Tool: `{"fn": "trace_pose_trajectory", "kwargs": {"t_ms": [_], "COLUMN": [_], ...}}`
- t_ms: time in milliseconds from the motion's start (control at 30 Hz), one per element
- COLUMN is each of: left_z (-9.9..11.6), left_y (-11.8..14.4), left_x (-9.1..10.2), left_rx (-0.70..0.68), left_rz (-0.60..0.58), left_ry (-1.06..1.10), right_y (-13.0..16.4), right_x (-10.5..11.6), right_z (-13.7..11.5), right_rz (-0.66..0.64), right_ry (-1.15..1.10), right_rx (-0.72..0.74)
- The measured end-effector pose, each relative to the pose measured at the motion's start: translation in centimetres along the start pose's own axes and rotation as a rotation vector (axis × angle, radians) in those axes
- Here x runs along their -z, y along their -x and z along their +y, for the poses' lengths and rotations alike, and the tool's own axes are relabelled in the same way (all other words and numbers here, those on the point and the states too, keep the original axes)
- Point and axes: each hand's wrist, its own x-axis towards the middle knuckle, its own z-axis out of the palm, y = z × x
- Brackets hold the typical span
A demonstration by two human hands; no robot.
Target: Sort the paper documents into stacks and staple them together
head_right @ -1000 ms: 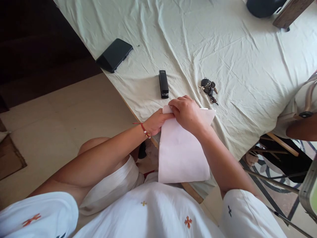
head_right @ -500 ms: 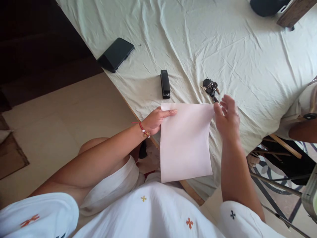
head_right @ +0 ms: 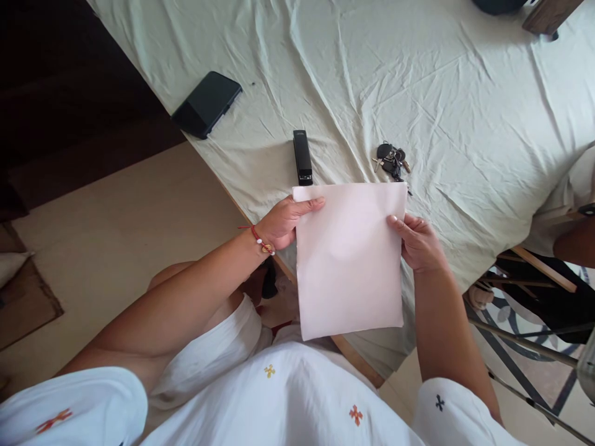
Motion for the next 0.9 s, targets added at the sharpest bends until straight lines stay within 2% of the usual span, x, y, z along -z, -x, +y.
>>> {"fn": "trace_pose_trajectory", "kwargs": {"t_ms": [100, 267, 333, 533, 667, 767, 900], "left_z": [1.1, 3.3, 3.9, 4.7, 5.2, 5.7, 5.8], "left_y": [-0.7, -2.2, -2.6, -3.0, -3.1, -2.9, -2.6], "left_x": [0.4, 1.8, 2.3, 3.1, 3.7, 3.7, 3.3], "left_rx": [-0.065, -0.130, -0.188, -0.226, -0.401, -0.552, -0.614], "left_rz": [0.095, 0.442, 0.501, 0.548, 0.584, 0.518, 0.374], "left_ry": [-0.123, -0.377, -0.475, -0.591, -0.731, -0.875, -0.974], "right_y": [-0.9, -2.9, -3.7, -5.1, -4.7, -4.5, -4.4], "right_x": [-0.7, -1.5, -1.7, -2.1, -2.2, -2.3, -2.4], "right_z": [-1.3, -2.6, -2.5, -1.5, -1.4, -1.4, -1.3], "right_rz": [0.018, 0.015, 0.020, 0.028, 0.037, 0.037, 0.054], "right_ry": [0.025, 0.102, 0.103, 0.097, 0.091, 0.095, 0.104], "right_rx": [-0.019, -0.034, -0.017, -0.018, 0.020, 0.014, 0.030]}}
